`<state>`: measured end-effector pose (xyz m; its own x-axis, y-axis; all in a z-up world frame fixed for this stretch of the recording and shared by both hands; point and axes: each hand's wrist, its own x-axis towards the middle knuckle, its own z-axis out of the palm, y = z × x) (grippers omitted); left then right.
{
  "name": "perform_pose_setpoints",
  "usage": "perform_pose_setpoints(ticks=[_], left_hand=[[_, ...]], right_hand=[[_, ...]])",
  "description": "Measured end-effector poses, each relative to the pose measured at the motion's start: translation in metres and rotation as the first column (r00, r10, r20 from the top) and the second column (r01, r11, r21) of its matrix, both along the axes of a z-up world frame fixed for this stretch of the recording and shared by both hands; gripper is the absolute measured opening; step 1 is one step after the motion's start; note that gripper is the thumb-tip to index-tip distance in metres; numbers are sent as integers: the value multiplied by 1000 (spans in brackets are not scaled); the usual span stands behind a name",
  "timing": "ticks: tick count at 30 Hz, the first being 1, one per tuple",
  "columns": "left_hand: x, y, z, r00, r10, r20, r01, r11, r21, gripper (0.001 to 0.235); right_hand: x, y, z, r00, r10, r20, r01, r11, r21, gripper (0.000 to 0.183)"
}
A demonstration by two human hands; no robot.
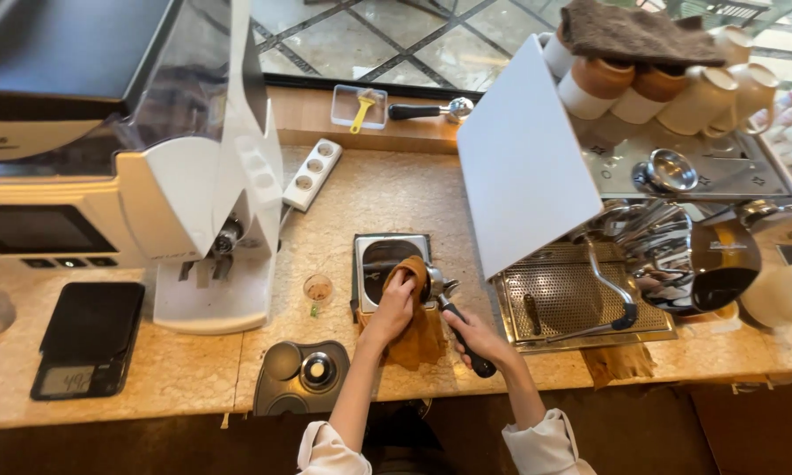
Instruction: The person cleans a portafilter with a cloth, then pours a dark liquid into a measuring jug. They retrieve a digital scale, place the jug on it, and add a white creamy substance from a container using a spoon while monitoring the weight. The person closes the container and sets it aside.
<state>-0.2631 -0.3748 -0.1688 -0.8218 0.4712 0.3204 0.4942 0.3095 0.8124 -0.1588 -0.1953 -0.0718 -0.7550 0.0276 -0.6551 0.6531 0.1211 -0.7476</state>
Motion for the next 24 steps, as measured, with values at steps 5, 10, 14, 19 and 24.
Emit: perform_pose_setpoints(ticks=[5, 10, 14, 19, 24], left_hand=[[-5, -4, 29, 997, 35, -74, -40, 997, -69, 37], [-17, -1, 12, 1000, 23, -17, -23, 999, 33, 11], [-13, 1, 4, 894, 127, 430, -105, 992, -75, 26], [-2, -15, 55, 775, 73, 628, 16, 991, -135, 13], [-6, -4, 46, 998, 49, 34, -51, 998, 46, 10]], right_hand=[[17, -4, 51, 991, 126, 40, -125, 992, -32, 41], [29, -7, 79, 955, 294, 37, -290, 953, -81, 34], [39, -24, 100, 939, 340, -51, -312, 906, 286, 39], [47, -24, 90, 930, 352, -101, -301, 892, 338, 30], [48, -13, 88, 955, 279, -100, -278, 960, 18, 37]])
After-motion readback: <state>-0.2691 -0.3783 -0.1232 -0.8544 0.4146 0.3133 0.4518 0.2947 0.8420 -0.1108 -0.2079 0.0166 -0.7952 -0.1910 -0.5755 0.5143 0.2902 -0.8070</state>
